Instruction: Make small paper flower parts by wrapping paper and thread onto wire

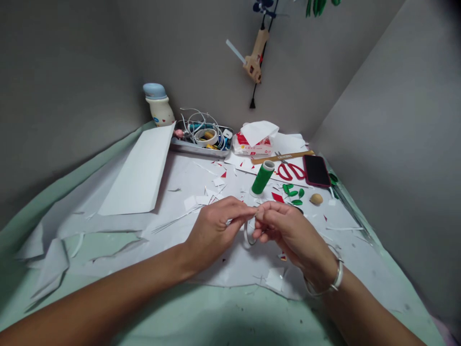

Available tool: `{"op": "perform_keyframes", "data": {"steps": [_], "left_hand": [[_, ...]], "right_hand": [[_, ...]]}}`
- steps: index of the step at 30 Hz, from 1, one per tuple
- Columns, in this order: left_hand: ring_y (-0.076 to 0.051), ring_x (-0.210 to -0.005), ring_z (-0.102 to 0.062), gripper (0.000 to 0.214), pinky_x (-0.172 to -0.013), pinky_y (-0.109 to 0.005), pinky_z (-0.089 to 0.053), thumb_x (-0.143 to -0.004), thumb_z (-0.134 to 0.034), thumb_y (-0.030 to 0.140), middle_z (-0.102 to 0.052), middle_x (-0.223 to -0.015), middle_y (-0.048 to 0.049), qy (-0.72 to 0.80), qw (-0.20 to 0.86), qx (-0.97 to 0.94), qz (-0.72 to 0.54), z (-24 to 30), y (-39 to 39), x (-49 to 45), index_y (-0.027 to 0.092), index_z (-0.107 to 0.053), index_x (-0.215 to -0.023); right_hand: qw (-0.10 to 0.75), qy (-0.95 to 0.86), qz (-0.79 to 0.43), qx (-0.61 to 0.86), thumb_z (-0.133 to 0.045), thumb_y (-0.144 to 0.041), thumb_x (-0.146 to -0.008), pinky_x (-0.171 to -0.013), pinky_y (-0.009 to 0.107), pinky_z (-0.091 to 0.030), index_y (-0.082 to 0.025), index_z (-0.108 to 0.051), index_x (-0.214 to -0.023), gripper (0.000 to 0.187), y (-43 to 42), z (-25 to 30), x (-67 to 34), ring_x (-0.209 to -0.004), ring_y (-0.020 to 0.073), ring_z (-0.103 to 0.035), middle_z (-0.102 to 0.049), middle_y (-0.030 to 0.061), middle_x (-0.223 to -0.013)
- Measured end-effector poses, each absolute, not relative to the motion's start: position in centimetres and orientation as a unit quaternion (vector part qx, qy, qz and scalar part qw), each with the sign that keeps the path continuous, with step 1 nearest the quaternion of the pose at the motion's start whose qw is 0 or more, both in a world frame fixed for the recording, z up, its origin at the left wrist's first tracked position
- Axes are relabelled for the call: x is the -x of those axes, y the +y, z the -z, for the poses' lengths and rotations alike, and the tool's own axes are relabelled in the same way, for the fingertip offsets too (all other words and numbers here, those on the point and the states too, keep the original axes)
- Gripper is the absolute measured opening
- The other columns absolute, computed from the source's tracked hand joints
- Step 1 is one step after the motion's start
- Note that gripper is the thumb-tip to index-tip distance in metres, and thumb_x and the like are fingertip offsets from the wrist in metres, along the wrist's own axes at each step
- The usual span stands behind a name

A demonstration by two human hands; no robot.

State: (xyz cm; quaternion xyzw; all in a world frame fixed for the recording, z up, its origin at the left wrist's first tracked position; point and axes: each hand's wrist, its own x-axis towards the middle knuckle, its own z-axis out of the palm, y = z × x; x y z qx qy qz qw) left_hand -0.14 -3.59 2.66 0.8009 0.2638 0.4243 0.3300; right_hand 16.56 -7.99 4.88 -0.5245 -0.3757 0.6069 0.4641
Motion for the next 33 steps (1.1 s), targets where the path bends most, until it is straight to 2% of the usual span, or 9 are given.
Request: {"op": "perform_keyframes", "data": {"steps": [10, 15, 17, 20, 23, 25, 28, 31, 33], "left_hand": [[-0.013, -0.083, -0.066, 0.014, -0.078, -0.025, -0.049, -0.085, -0.066, 0.017, -0.074, -0.091, -0.0011, 0.326, 0.429, -0.735, -0.412, -3.6, -3.2, 0.2, 0.024, -0.077, -0.091], [-0.013, -0.083, -0.063, 0.01, -0.077, -0.025, -0.047, -0.083, -0.069, 0.024, -0.074, -0.091, -0.0007, 0.367, 0.509, -0.664, -0.406, -4.3, -2.8, 0.2, 0.023, -0.077, -0.088], [-0.014, -0.08, -0.061, 0.011, -0.075, -0.025, -0.046, -0.08, -0.071, 0.027, -0.074, -0.09, -0.001, 0.372, 0.548, -0.627, -0.409, -4.4, -2.5, 0.2, 0.022, -0.076, -0.089], [-0.013, -0.073, -0.057, 0.015, -0.071, -0.026, -0.045, -0.079, -0.072, 0.031, -0.072, -0.086, -0.0015, 0.365, 0.592, -0.58, -0.425, -4.1, -1.9, 0.3, 0.021, -0.076, -0.09], [-0.012, -0.069, -0.054, 0.018, -0.069, -0.026, -0.043, -0.079, -0.073, 0.032, -0.068, -0.079, -0.001, 0.34, 0.63, -0.544, -0.437, -3.7, -1.5, 0.3, 0.02, -0.075, -0.092], [-0.011, -0.068, -0.052, 0.017, -0.068, -0.026, -0.043, -0.078, -0.073, 0.031, -0.066, -0.077, -0.0007, 0.324, 0.653, -0.532, -0.431, -3.6, -1.3, 0.3, 0.019, -0.075, -0.091], [-0.01, -0.066, -0.051, 0.015, -0.067, -0.025, -0.042, -0.078, -0.074, 0.03, -0.066, -0.078, -0.0002, 0.311, 0.671, -0.532, -0.413, -3.5, -1.3, 0.3, 0.02, -0.075, -0.089], [-0.009, -0.066, -0.051, 0.015, -0.067, -0.025, -0.041, -0.078, -0.074, 0.03, -0.066, -0.078, 0.0002, 0.31, 0.676, -0.531, -0.407, -3.5, -1.3, 0.3, 0.021, -0.075, -0.09], [-0.01, -0.066, -0.05, 0.016, -0.067, -0.025, -0.041, -0.078, -0.074, 0.03, -0.065, -0.077, 0.0003, 0.314, 0.674, -0.532, -0.405, -3.5, -1.3, 0.4, 0.02, -0.075, -0.09]], "right_hand": [[0.465, -0.398, -0.597, 0.519, -0.055, -0.021, -0.072, -0.05, 0.021, -0.041, -0.017, -0.059, -0.067, 0.007, -8.0, -4.6, -16.8, -0.057, 0.0107, -0.057, -0.06, -0.0008, -0.064], [0.442, -0.48, -0.514, 0.557, -0.054, -0.02, -0.075, -0.057, 0.026, -0.038, -0.02, -0.058, -0.068, 0.008, -7.9, -4.1, -17.2, -0.061, 0.0133, -0.051, -0.057, -0.0024, -0.062], [0.452, -0.523, -0.464, 0.554, -0.055, -0.02, -0.075, -0.068, 0.029, -0.04, -0.021, -0.058, -0.068, 0.008, -7.9, -4.0, -17.4, -0.073, 0.0159, -0.055, -0.062, -0.001, -0.074], [0.473, -0.579, -0.403, 0.528, -0.054, -0.018, -0.074, -0.088, 0.035, -0.039, -0.021, -0.057, -0.066, 0.009, -8.0, -4.1, -17.4, -0.101, 0.0212, -0.056, -0.066, 0.0018, -0.104], [0.479, -0.609, -0.368, 0.514, -0.052, -0.015, -0.075, -0.098, 0.039, -0.035, -0.022, -0.055, -0.067, 0.012, -8.1, -4.1, -17.4, -0.112, 0.0234, -0.055, -0.065, 0.0028, -0.117], [0.487, -0.618, -0.358, 0.503, -0.052, -0.015, -0.078, -0.1, 0.041, -0.035, -0.022, -0.054, -0.071, 0.011, -7.9, -3.7, -17.4, -0.114, 0.0238, -0.055, -0.065, 0.0036, -0.119], [0.496, -0.627, -0.349, 0.488, -0.058, -0.018, -0.081, -0.098, 0.04, -0.04, -0.025, -0.057, -0.088, 0.009, -7.5, -2.8, -17.2, -0.112, 0.0227, -0.057, -0.066, 0.0038, -0.114], [0.49, -0.63, -0.35, 0.49, -0.063, -0.024, -0.083, -0.091, 0.038, -0.046, -0.026, -0.056, -0.105, 0.023, -7.1, -1.8, -17.0, -0.1, 0.021, -0.063, -0.068, 0.0034, -0.103], [0.486, -0.626, -0.345, 0.504, -0.063, -0.026, -0.085, -0.087, 0.038, -0.047, -0.025, -0.056, -0.108, 0.024, -7.0, -1.5, -17.0, -0.09, 0.0202, -0.066, -0.071, 0.0022, -0.092]]}}
